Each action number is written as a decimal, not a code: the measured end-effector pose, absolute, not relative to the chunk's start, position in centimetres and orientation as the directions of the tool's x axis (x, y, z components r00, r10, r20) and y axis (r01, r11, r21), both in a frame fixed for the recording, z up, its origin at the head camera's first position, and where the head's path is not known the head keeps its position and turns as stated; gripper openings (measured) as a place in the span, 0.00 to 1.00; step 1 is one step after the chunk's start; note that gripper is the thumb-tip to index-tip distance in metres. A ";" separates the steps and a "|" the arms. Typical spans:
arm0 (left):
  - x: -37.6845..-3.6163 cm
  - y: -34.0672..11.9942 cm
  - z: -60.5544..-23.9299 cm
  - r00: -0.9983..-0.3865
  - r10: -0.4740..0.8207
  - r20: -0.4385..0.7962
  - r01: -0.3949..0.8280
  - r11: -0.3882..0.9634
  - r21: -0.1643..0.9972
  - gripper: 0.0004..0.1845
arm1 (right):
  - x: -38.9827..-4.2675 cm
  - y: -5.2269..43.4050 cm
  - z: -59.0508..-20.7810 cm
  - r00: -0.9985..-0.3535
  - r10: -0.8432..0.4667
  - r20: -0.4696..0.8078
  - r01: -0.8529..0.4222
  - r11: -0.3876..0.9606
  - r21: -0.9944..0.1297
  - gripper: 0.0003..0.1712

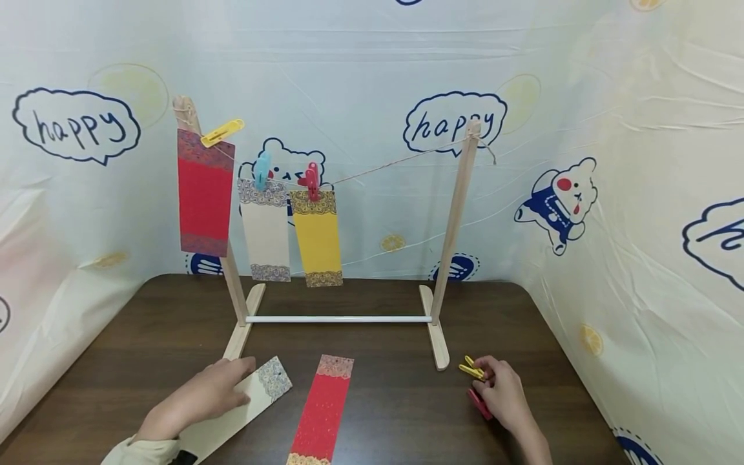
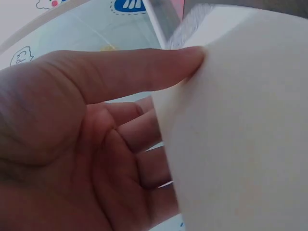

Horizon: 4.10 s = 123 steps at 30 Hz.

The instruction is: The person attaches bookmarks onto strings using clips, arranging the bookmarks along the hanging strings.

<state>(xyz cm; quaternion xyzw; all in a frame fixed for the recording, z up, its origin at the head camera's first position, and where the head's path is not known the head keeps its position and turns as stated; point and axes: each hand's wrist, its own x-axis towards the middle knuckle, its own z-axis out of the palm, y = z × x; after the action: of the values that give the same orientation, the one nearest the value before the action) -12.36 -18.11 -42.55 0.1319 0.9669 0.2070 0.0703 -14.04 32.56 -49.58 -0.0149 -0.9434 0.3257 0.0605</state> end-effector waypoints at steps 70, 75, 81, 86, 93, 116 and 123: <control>-14.1 -16.2 -37.3 -0.935 0.312 0.168 0.349 0.723 0.596 0.12 | -13.1 29.1 -42.0 -0.887 -0.054 0.459 -0.363 0.697 -0.618 0.10; -14.4 -15.8 -36.9 -0.933 0.314 0.173 0.352 0.707 0.614 0.13 | -13.1 28.8 -39.4 -0.860 -0.085 0.503 -0.417 0.686 -0.596 0.13; -14.8 -15.1 -36.4 -0.918 0.334 0.215 0.393 0.679 0.620 0.14 | -12.9 28.2 -37.2 -0.813 -0.122 0.570 -0.488 0.679 -0.549 0.19; -15.0 -14.5 -36.0 -0.902 0.338 0.270 0.432 0.672 0.601 0.13 | -12.9 27.8 -36.3 -0.793 -0.153 0.590 -0.513 0.689 -0.511 0.22; -15.1 -14.0 -35.7 -0.906 0.327 0.268 0.422 0.666 0.615 0.14 | -13.1 27.2 -35.4 -0.773 -0.175 0.610 -0.536 0.695 -0.480 0.24; -14.8 -13.4 -35.1 -0.857 0.356 0.374 0.516 0.612 0.600 0.13 | -14.3 23.6 -32.1 -0.692 -0.285 0.664 -0.660 0.622 -0.421 0.23; -14.7 -13.0 -35.0 -0.845 0.350 0.404 0.533 0.607 0.590 0.13 | -14.4 23.2 -31.5 -0.668 -0.307 0.678 -0.688 0.603 -0.404 0.23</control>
<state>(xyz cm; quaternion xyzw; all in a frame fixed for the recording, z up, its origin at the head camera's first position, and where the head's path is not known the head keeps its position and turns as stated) -14.71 -12.96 -35.02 0.2486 0.8876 0.3672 -0.1248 -14.42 23.24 -31.50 0.2929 -0.8492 0.3359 0.2834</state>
